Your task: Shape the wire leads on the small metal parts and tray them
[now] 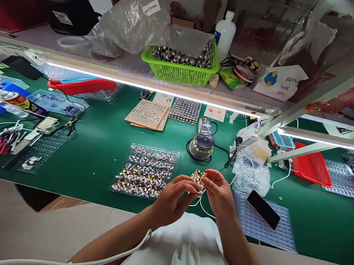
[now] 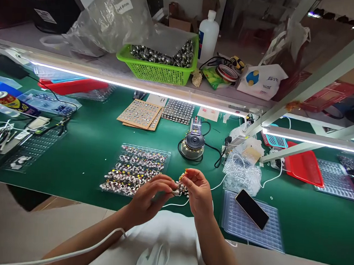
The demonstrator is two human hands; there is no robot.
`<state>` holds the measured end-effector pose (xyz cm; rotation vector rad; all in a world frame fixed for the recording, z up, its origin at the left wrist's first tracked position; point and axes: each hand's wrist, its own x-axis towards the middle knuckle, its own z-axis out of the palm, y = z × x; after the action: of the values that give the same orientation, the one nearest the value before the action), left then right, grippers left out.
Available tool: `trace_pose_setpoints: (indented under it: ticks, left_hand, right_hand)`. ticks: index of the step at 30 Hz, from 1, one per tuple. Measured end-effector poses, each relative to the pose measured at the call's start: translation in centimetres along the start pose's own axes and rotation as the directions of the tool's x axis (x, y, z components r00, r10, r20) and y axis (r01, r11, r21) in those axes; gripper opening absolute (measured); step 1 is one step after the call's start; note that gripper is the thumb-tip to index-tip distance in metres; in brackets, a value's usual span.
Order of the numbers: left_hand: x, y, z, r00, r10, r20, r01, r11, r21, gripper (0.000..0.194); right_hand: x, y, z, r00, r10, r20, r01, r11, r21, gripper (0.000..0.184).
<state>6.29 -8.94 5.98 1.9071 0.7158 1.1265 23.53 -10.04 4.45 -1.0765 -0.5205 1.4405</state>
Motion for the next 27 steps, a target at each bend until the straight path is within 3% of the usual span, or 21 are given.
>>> trace_pose_setpoints:
  ticks: [3, 8, 11, 13, 15, 18, 22, 27]
  left_hand:
    - [-0.3, -0.4, 0.2, 0.99, 0.122, 0.068, -0.13, 0.985, 0.115, 0.026]
    - [-0.7, -1.1, 0.7, 0.993, 0.067, 0.097, -0.085, 0.978, 0.191, 0.023]
    - [-0.9, -1.2, 0.7, 0.991, -0.132, 0.028, 0.13, 0.99, 0.058, 0.013]
    - [-0.9, -1.3, 0.4, 0.953, -0.303, -0.023, 0.302, 0.953, -0.027, 0.012]
    - [-0.6, -1.4, 0.3, 0.917, -0.396, -0.05, 0.392, 0.916, -0.083, 0.021]
    - [0.0, -1.6, 0.4, 0.919, -0.394, -0.029, 0.381, 0.902, -0.203, 0.026]
    - [0.8, -1.5, 1.1, 0.921, -0.39, -0.02, 0.36, 0.867, -0.344, 0.016]
    - [1.0, -1.2, 1.3, 0.86, -0.508, 0.049, 0.467, 0.744, -0.479, 0.02]
  right_hand:
    - [0.2, -0.7, 0.3, 0.99, 0.119, 0.074, -0.128, 0.982, 0.139, 0.027]
    - [-0.2, -0.5, 0.2, 0.989, 0.112, 0.098, -0.123, 0.986, 0.111, 0.022]
    - [-0.3, -0.2, -0.1, 0.999, 0.021, 0.035, -0.021, 1.0, 0.002, 0.021]
    - [-0.5, 0.0, -0.3, 0.999, -0.023, 0.031, 0.025, 0.997, -0.07, 0.021]
    - [-0.6, 0.1, -0.3, 0.998, -0.039, 0.048, 0.044, 0.993, -0.108, 0.022]
    - [-0.8, 0.5, -0.1, 0.997, -0.052, 0.058, 0.059, 0.992, -0.112, 0.022]
    - [-0.8, 0.9, 0.2, 0.994, -0.107, 0.032, 0.11, 0.987, -0.114, 0.022]
    - [-1.2, 0.5, 0.3, 0.987, -0.161, 0.01, 0.159, 0.96, -0.23, 0.022]
